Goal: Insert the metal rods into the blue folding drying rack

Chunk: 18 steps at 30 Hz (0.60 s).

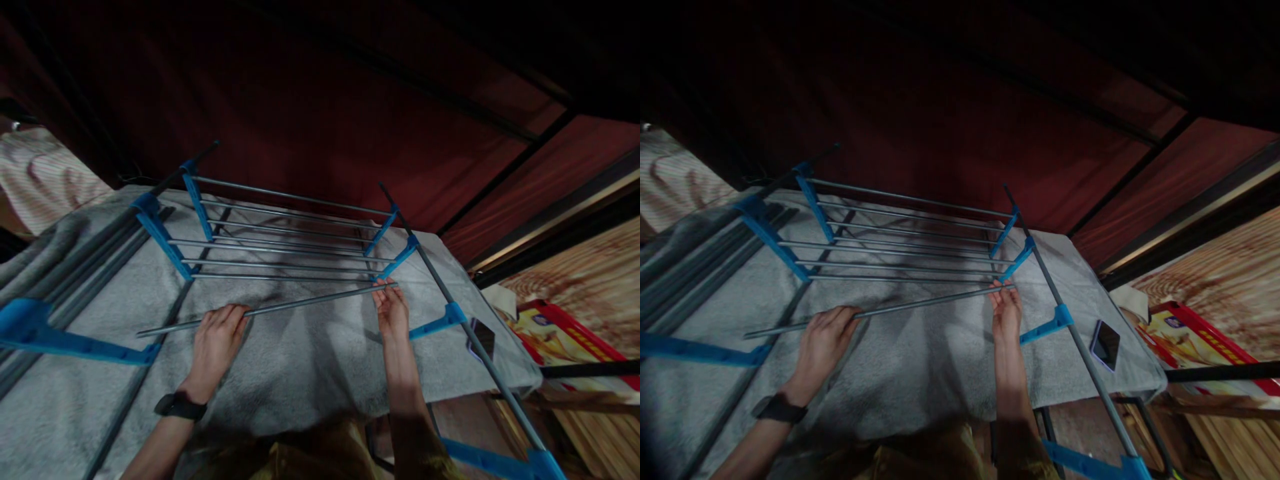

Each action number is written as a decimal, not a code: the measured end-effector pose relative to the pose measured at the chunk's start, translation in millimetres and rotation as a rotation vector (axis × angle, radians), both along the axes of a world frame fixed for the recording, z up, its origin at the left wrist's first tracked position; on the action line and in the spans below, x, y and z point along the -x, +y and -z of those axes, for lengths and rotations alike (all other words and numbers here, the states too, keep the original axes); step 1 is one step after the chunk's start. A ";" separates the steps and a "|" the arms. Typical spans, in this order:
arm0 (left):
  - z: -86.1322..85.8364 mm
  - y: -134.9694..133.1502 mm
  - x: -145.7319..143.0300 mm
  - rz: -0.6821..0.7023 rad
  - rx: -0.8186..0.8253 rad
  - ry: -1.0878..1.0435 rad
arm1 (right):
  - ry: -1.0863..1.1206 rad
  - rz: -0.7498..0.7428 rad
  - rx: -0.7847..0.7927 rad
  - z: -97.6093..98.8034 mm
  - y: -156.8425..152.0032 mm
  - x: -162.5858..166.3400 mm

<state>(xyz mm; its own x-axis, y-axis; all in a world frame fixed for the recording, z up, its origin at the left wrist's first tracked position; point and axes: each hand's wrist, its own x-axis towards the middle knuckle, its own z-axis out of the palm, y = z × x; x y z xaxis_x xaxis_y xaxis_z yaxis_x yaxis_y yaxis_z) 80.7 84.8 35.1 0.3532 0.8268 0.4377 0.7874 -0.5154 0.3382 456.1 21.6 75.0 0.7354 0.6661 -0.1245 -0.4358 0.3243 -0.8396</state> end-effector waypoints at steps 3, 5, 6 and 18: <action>-0.1 0.6 -0.4 0.034 0.001 -0.024 | -0.001 0.019 -0.008 1.2 0.3 -2.3; 1.9 2.9 0.4 0.055 0.002 -0.053 | -0.007 0.015 -0.013 2.5 1.2 -5.3; 2.8 4.2 0.9 0.060 0.003 -0.060 | -0.013 0.005 -0.013 3.0 1.8 -7.4; -21.6 -11.5 4.1 0.052 0.070 0.255 | 0.045 0.105 0.187 15.1 -5.2 -39.3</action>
<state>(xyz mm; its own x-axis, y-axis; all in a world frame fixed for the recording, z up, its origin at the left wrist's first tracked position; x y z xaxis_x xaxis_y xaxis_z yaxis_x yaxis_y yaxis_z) 76.7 73.3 56.7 0.4877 0.8299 0.2710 0.8248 -0.5397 0.1685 495.4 16.4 60.0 0.7905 0.5481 -0.2733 -0.4466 0.2104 -0.8697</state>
